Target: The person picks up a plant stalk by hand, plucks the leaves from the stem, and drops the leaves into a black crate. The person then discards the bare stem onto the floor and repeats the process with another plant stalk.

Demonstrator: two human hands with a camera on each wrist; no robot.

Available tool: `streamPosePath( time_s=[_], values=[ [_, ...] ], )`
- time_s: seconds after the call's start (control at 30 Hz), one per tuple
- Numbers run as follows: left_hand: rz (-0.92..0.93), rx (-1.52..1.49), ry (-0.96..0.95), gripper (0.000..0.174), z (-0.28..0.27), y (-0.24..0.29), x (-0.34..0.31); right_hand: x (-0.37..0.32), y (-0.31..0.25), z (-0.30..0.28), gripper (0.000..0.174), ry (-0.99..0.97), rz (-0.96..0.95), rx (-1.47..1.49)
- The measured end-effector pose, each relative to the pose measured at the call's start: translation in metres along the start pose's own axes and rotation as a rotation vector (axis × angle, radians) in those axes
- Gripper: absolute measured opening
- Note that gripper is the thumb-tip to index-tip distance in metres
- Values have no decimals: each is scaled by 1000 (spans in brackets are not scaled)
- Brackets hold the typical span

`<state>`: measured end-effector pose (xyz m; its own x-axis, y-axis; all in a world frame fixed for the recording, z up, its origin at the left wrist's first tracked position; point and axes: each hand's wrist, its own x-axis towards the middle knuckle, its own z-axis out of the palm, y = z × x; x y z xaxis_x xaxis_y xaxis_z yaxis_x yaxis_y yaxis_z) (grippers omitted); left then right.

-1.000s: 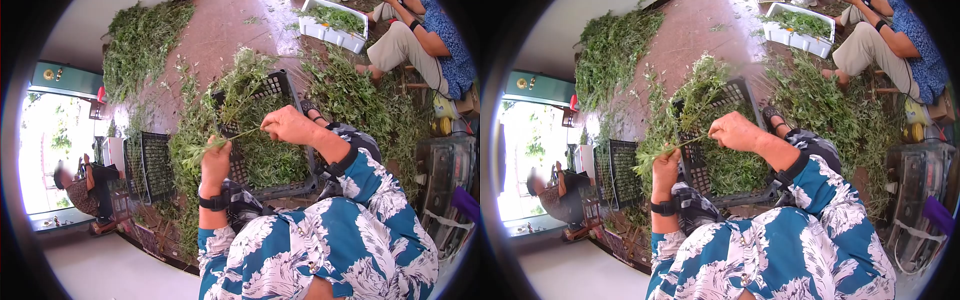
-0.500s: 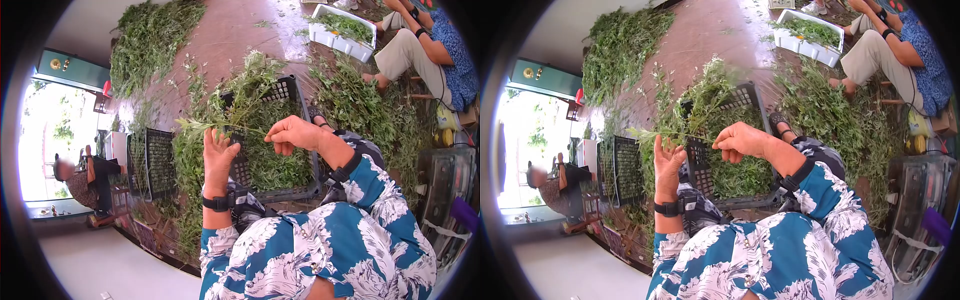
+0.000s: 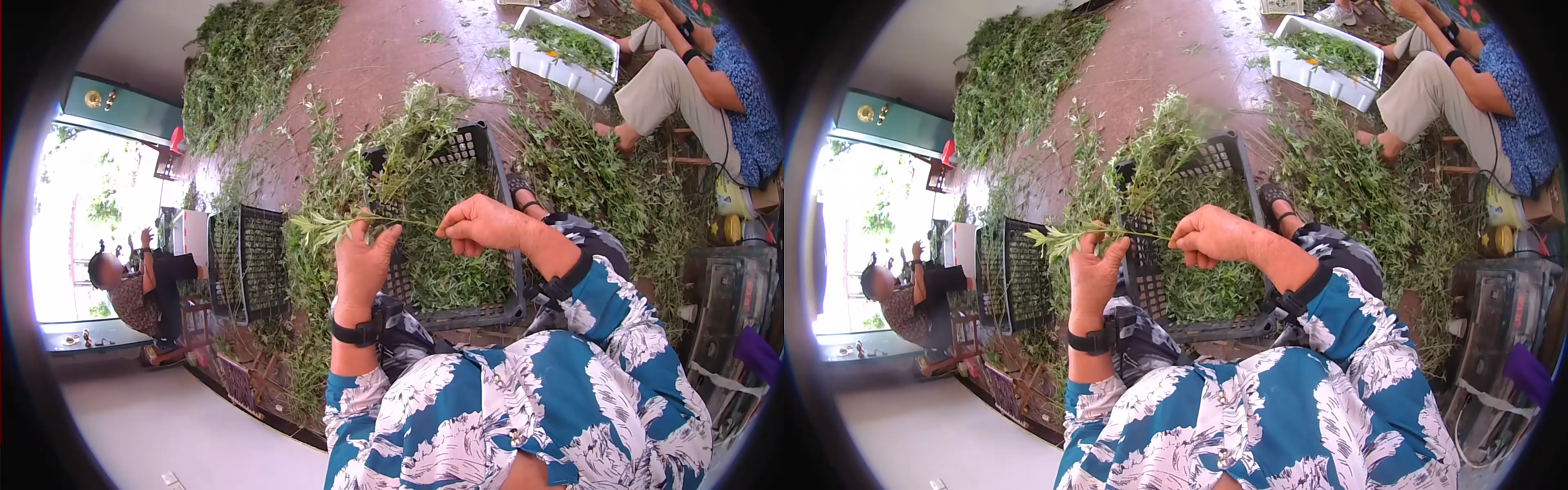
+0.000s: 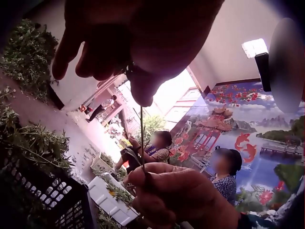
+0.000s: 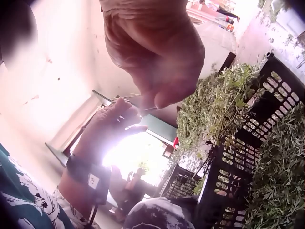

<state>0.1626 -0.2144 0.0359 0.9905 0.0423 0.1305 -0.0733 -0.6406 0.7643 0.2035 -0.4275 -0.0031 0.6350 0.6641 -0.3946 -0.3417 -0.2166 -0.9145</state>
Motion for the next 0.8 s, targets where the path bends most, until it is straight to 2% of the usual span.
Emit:
streamPosePath(
  time_s=[0.07, 0.17, 0.27, 0.37, 0.47, 0.57, 0.67, 0.8],
  values=[
    [-61, 7, -53, 33, 1, 1, 0, 0, -1, 0, 22, 4, 7, -10],
    [49, 249, 20, 31, 7, -10, 0, 0, -1, 1, 22, 15, 16, -15],
    [15, 312, 23, 27, 10, -14, 2, 0, 0, 1, 22, 29, 16, -31],
    [288, 396, 129, 24, 14, -21, 1, 1, 1, 1, 22, 39, 14, -43],
    [100, 300, 16, 25, 13, -20, 0, 0, 1, 1, 22, 45, 5, -57],
    [-183, 139, -138, 28, 5, 2, 0, 0, 1, 1, 22, 39, -5, -64],
    [-156, -142, -60, 30, 8, -20, -1, 0, 2, 0, 21, 59, -17, -52],
    [-169, -135, -52, 30, 10, -27, -3, 2, 2, -4, 21, 125, -59, -53]
  ],
)
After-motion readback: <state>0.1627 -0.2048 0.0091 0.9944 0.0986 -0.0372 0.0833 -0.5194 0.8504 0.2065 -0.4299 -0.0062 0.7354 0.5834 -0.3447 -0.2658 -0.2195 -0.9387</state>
